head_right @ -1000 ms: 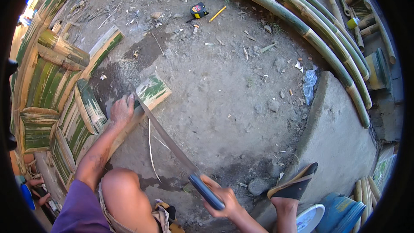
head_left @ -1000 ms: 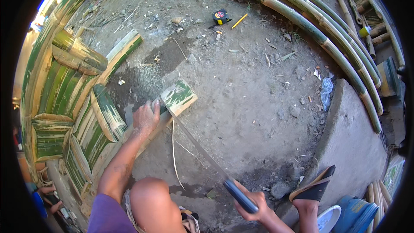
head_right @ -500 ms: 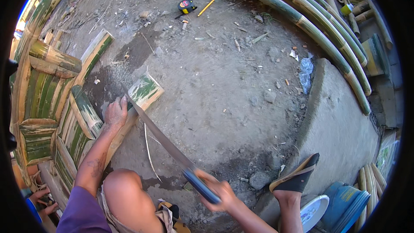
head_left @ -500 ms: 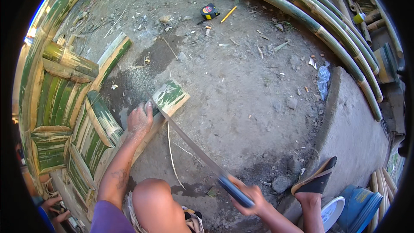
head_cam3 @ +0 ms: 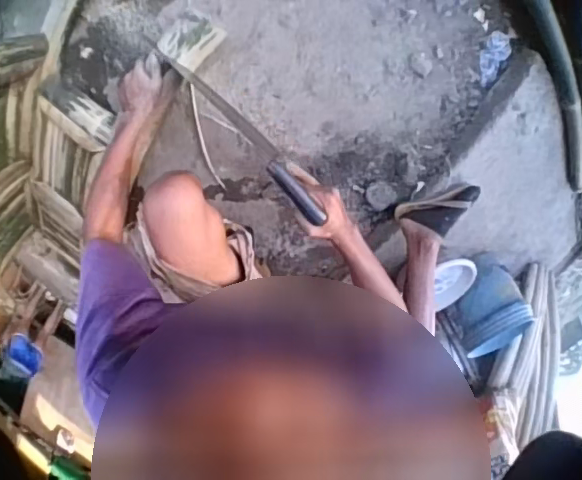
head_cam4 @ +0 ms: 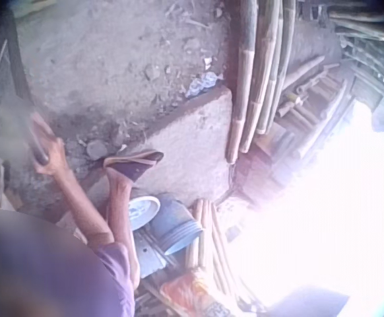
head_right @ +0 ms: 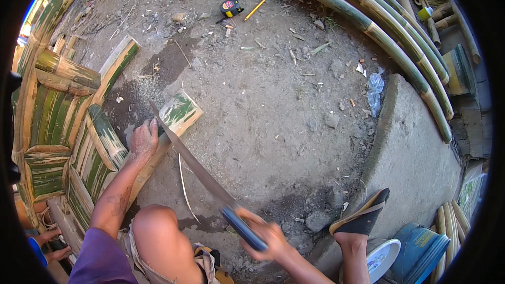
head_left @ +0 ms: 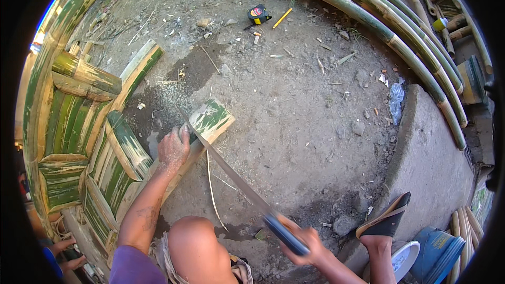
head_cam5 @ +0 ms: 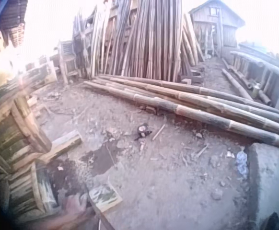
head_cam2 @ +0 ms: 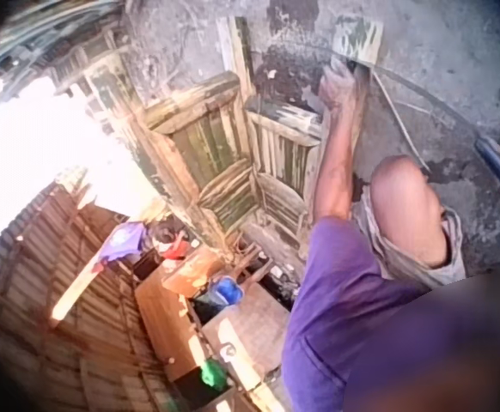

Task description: The person measures and marks a bamboo piece with a tape measure and pencil, then uses a hand saw to cut the bamboo into smaller sections. The person sits on the ground while working and later uses a hammer and a blue tool to adjust the bamboo pieces.

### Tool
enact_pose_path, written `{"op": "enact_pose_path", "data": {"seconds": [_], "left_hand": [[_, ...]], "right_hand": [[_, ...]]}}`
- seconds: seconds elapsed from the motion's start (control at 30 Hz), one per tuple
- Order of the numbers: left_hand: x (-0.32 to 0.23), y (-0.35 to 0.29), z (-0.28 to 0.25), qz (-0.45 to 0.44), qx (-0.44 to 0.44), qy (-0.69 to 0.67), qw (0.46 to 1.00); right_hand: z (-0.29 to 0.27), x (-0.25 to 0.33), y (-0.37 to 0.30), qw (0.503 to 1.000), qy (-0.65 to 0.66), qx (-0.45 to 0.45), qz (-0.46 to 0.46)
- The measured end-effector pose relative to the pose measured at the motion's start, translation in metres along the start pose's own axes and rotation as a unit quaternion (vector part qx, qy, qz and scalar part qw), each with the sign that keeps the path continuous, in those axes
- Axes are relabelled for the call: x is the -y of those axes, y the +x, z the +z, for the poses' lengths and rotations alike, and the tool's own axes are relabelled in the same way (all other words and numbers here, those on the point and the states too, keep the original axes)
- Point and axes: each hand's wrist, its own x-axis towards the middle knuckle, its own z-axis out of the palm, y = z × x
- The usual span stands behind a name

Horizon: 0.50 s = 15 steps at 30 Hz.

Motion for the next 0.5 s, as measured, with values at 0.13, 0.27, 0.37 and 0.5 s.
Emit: {"op": "enact_pose_path", "data": {"seconds": [0.13,0.27,0.37,0.5], "left_hand": [[0.003,0.004,0.007,-0.006,-0.015,0.025,1.0],[0.003,0.005,0.006,-0.009,-0.006,0.01,1.0],[0.001,0.003,0.001,-0.012,-0.001,0.021,1.0],[0.0,0.001,0.004,0.001,-0.03,0.018,0.999]], "right_hand": [[0.026,-0.022,0.076,1.0,0.005,-0.025,0.004],[0.095,-0.07,0.206,0.996,0.034,-0.042,-0.076],[0.078,-0.072,0.144,0.991,0.026,-0.083,-0.1],[0.022,-0.051,0.022,0.987,0.006,-0.069,-0.142]]}}
